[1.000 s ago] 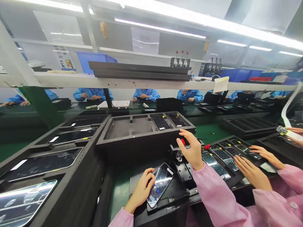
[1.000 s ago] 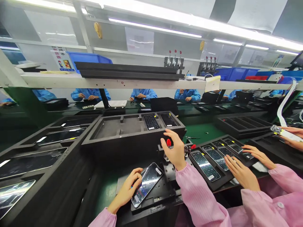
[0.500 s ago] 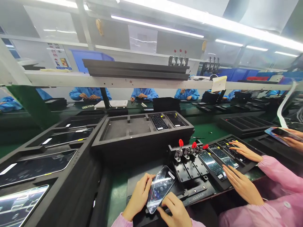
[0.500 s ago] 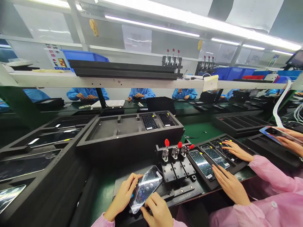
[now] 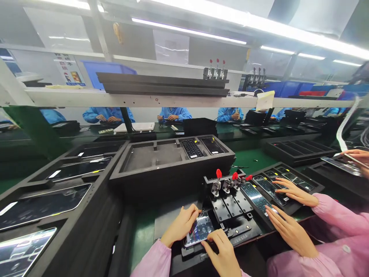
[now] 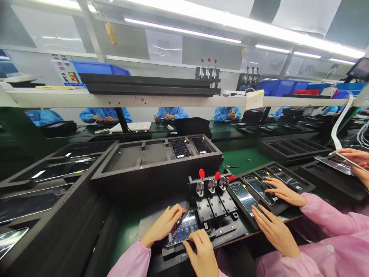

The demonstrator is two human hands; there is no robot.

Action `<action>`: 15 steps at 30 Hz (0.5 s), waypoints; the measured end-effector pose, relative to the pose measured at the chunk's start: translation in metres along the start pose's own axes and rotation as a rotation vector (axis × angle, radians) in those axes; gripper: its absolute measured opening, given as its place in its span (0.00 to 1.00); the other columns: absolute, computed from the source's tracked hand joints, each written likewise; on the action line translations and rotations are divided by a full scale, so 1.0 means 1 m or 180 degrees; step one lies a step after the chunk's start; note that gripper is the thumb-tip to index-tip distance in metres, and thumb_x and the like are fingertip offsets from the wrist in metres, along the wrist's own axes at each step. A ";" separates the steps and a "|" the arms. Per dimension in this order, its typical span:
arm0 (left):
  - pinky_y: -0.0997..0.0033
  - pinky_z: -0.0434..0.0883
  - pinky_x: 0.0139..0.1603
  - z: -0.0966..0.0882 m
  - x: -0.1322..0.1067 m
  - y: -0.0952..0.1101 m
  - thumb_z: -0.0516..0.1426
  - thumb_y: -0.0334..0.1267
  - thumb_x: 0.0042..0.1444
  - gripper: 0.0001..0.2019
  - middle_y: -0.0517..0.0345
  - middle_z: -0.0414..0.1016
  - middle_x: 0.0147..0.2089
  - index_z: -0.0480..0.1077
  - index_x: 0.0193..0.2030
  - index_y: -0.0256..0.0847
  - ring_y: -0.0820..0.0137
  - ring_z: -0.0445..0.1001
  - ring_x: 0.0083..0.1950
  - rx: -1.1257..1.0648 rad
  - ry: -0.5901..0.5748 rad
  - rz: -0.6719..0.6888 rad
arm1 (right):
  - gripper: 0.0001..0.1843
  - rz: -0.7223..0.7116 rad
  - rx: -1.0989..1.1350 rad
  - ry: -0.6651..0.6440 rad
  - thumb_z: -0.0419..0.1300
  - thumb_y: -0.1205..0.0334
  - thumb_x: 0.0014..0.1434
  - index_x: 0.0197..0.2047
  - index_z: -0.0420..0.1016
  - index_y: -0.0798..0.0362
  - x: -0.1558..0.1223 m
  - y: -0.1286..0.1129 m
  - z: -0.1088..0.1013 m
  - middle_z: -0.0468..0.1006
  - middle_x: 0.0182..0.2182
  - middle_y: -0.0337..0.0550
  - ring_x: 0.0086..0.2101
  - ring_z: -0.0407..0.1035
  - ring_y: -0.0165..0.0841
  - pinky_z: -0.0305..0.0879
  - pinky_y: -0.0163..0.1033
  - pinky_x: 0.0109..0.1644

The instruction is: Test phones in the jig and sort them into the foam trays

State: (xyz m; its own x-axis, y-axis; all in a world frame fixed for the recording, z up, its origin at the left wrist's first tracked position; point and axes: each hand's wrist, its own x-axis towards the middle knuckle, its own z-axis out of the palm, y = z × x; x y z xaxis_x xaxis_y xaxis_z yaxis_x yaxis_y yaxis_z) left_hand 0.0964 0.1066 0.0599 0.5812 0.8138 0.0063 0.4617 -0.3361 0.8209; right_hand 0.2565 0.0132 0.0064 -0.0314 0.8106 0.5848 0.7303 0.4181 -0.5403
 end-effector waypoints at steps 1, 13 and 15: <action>0.53 0.48 0.63 0.000 0.000 0.000 0.37 0.47 0.64 0.15 0.64 0.75 0.42 0.59 0.35 0.46 0.70 0.71 0.50 0.0010 -0.0008 0.0017 | 0.05 0.0019 -0.0036 0.0012 0.55 0.61 0.59 0.31 0.65 0.51 -0.001 0.002 -0.002 0.68 0.26 0.39 0.29 0.65 0.32 0.65 0.37 0.33; 0.44 0.39 0.65 0.001 -0.034 -0.009 0.42 0.40 0.64 0.12 0.57 0.59 0.61 0.64 0.35 0.45 0.63 0.49 0.66 0.0537 0.0341 0.0320 | 0.07 -0.0306 0.0354 0.0816 0.59 0.73 0.53 0.28 0.66 0.53 0.036 -0.017 -0.058 0.68 0.22 0.36 0.24 0.63 0.27 0.62 0.34 0.30; 0.42 0.37 0.64 0.004 -0.042 -0.013 0.42 0.38 0.64 0.12 0.58 0.58 0.61 0.65 0.35 0.46 0.62 0.47 0.67 0.0707 0.0271 0.0426 | 0.08 -0.0437 0.0288 0.1118 0.59 0.75 0.52 0.29 0.67 0.53 0.055 -0.018 -0.074 0.69 0.23 0.37 0.25 0.64 0.27 0.62 0.35 0.30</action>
State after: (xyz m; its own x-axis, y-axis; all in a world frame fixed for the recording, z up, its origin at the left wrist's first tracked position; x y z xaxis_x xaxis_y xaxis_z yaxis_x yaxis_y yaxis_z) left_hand 0.0686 0.0745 0.0472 0.5927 0.7890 0.1620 0.5258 -0.5314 0.6642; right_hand 0.2917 0.0201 0.0933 0.1223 0.5613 0.8185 0.6719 0.5602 -0.4845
